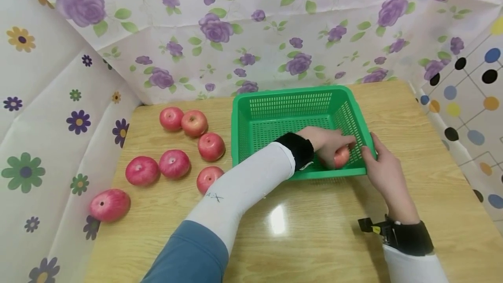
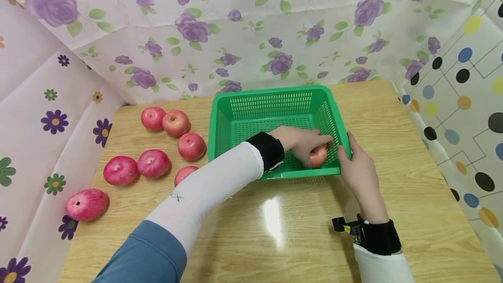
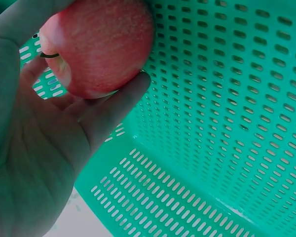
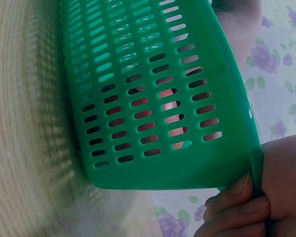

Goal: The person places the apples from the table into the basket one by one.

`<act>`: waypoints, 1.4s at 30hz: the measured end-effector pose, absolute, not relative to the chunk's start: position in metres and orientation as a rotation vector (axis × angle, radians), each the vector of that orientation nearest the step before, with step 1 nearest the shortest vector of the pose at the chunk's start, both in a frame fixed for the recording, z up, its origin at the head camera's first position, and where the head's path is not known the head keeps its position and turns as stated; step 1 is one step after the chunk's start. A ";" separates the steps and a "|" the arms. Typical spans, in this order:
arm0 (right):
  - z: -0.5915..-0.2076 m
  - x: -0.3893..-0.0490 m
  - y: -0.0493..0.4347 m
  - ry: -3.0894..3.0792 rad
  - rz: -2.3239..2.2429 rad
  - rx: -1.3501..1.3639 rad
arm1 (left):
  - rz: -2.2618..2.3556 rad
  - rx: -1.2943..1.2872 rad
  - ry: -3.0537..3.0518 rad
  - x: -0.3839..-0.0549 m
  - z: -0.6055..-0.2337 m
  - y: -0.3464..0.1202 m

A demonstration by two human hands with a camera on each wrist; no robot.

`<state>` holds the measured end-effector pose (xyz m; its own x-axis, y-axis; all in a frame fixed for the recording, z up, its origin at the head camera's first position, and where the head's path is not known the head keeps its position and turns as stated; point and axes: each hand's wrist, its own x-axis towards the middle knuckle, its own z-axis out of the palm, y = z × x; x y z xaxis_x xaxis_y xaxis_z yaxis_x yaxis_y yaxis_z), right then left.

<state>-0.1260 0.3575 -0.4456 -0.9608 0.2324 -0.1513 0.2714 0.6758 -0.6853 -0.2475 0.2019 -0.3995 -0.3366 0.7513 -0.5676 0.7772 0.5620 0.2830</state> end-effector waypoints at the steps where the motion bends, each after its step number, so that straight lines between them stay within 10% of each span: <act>1: -0.446 -0.126 0.357 2.827 -1.169 0.426 | -0.048 1.217 2.138 -0.247 -0.399 0.202; 42: -0.447 -0.128 0.357 2.835 -1.162 0.415 | 0.223 1.192 2.091 -0.263 -0.380 0.183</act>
<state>-0.1280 0.3572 -0.4467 -0.9628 0.2273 -0.1463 0.2646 0.6818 -0.6820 -0.2634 0.1832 -0.3802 -0.3233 0.8071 -0.4941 0.6849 0.5598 0.4664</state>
